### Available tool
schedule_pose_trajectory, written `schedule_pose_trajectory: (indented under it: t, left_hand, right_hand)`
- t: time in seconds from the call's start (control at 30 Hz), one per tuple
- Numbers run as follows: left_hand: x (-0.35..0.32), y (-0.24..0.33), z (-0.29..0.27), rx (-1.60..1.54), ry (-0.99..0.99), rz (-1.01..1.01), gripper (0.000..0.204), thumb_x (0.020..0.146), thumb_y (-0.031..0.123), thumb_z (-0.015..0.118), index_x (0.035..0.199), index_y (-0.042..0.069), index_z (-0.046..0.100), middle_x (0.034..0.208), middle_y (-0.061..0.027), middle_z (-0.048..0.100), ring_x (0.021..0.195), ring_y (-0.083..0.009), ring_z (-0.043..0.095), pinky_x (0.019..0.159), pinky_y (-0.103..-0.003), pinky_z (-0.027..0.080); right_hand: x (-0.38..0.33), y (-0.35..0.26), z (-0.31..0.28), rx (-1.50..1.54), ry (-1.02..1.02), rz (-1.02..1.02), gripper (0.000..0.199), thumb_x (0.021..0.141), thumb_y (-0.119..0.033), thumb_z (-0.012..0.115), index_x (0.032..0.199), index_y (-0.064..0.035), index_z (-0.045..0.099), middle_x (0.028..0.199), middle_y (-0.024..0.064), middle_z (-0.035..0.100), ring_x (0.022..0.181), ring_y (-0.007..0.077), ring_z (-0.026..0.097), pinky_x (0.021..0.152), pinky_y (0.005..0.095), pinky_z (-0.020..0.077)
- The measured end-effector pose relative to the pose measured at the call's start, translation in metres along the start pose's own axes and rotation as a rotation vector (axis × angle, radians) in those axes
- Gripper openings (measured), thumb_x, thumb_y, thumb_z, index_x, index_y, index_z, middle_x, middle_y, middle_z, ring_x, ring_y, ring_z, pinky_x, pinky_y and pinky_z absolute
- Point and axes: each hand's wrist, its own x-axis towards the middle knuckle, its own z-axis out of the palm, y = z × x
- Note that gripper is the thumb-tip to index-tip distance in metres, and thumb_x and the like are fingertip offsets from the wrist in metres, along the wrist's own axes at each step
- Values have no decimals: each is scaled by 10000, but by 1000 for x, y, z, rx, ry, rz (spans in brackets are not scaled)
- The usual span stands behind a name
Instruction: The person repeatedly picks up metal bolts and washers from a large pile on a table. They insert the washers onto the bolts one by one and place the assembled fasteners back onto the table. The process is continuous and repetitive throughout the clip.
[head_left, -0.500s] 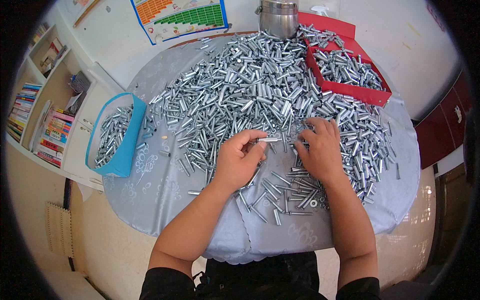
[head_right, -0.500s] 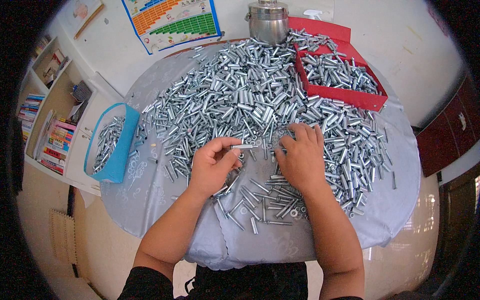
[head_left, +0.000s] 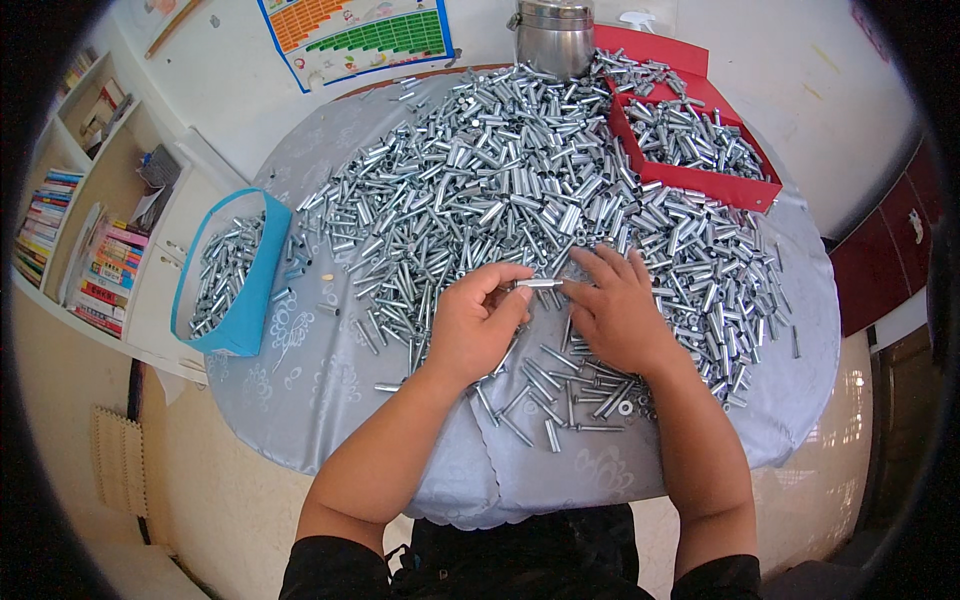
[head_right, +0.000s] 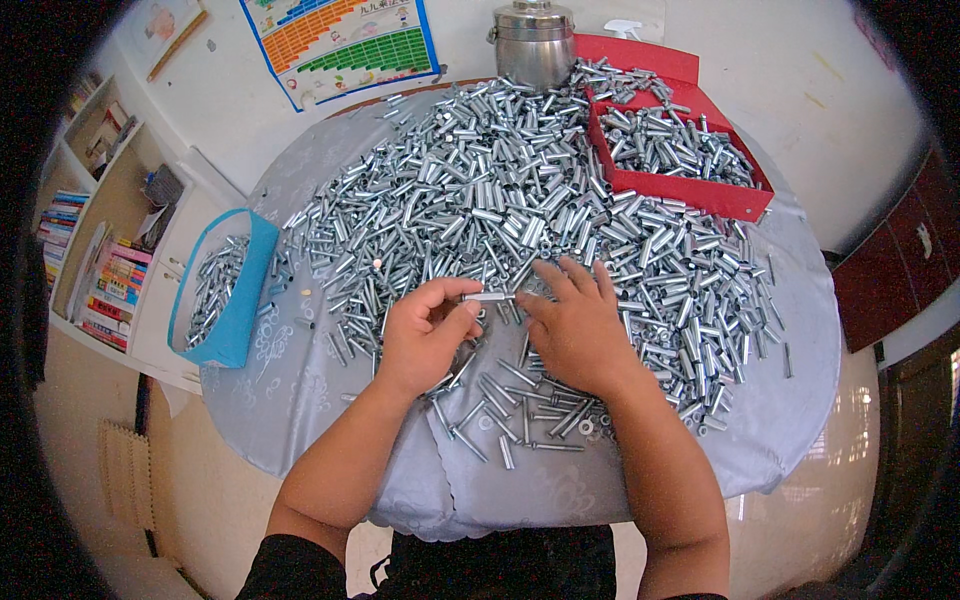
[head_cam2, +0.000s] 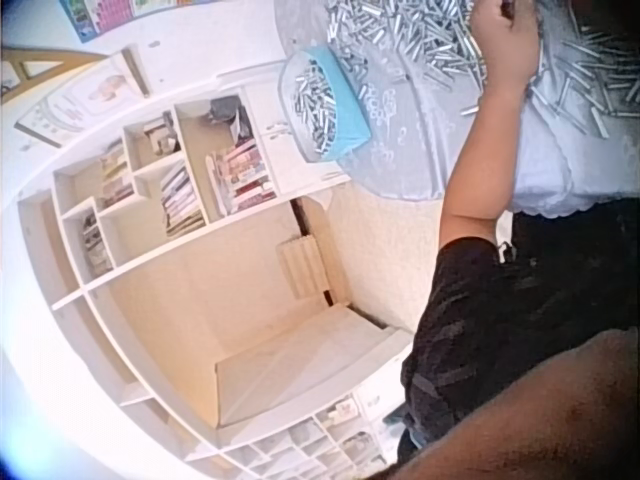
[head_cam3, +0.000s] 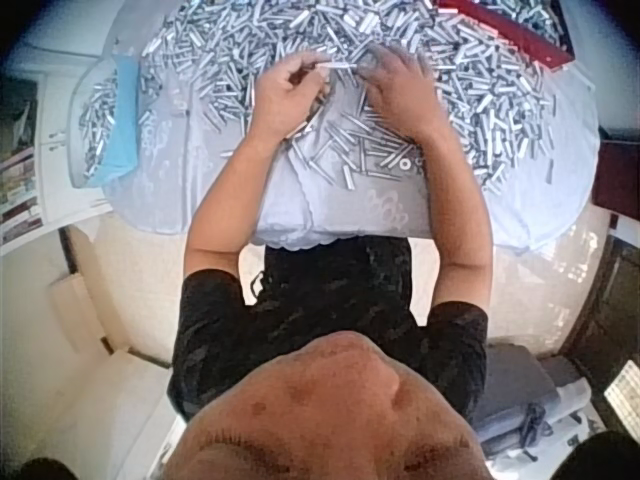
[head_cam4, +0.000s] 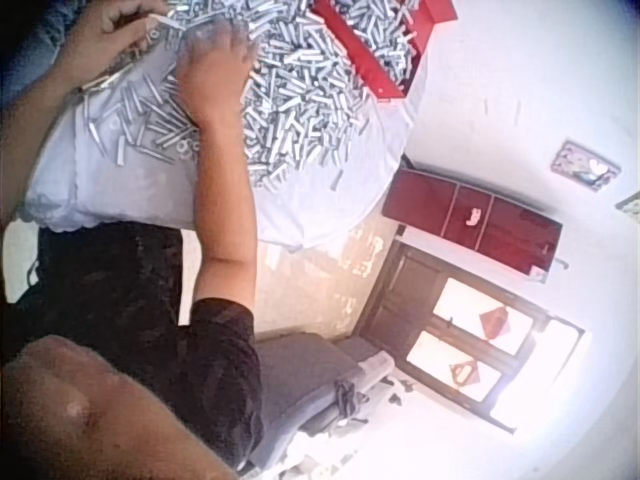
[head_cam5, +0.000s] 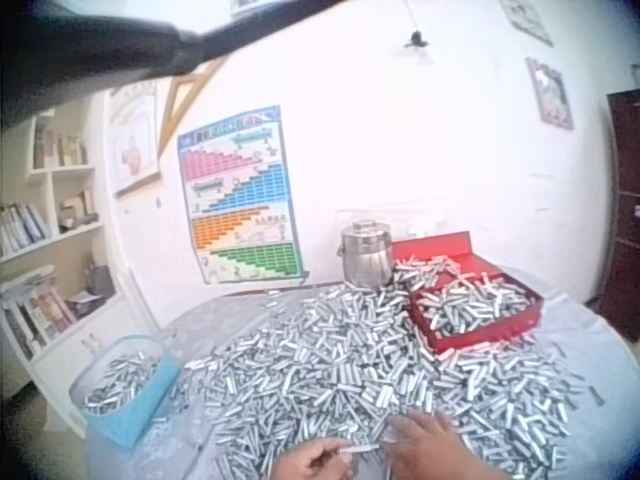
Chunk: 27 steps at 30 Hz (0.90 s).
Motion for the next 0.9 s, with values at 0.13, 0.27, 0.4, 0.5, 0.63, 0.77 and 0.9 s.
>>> schedule_pose_trajectory:
  t: [0.13,0.27,0.4,0.5,0.63,0.77,0.9]
  left_hand:
    - [0,-2,0,-13,6,-9,201,916,38,603,1109,-4,638,848,-32,650,713,-80,626,651,-223,519]
    - [0,-3,0,-37,15,-2,200,913,37,608,1107,-4,639,852,-35,652,715,-81,628,647,-223,520]
    - [0,-2,1,-36,21,1,205,910,34,612,1110,-5,638,860,-38,655,716,-82,631,646,-222,523]
    - [-1,-1,0,-39,19,2,206,910,32,613,1110,-4,638,864,-39,655,716,-81,632,645,-222,524]
    - [0,-2,0,-48,20,0,206,910,33,613,1111,-5,638,868,-39,655,717,-81,630,645,-222,524]
    - [0,-1,0,-27,16,-6,208,910,35,614,1113,-5,637,869,-38,655,718,-82,629,648,-224,522]
    - [0,-3,0,-33,17,4,208,910,36,614,1113,-4,638,867,-38,656,718,-83,628,650,-226,521]
  right_hand:
    - [-3,-2,-6,92,-56,-31,286,851,-243,611,1114,-175,699,1354,90,515,1339,332,380,1137,571,186]
    - [-3,4,-13,176,-115,-43,249,814,-228,662,1049,-169,717,1283,88,563,1323,312,407,1134,576,187]
    - [-2,3,-15,242,-5,2,154,757,-177,697,898,-116,686,1144,70,605,1221,295,489,1124,574,212]
    - [0,2,-17,174,74,34,124,731,-155,701,818,-88,644,1077,67,608,1146,289,527,1115,571,232]
    - [0,6,-15,96,128,62,121,726,-145,696,805,-80,632,1060,74,606,1102,284,542,1104,568,250]
    - [0,10,-3,67,210,87,115,747,-142,693,842,-86,661,1058,76,609,1078,280,550,1093,567,263]
    - [7,5,6,112,311,87,130,773,-154,694,890,-98,697,1058,69,614,1092,271,552,1089,563,271]
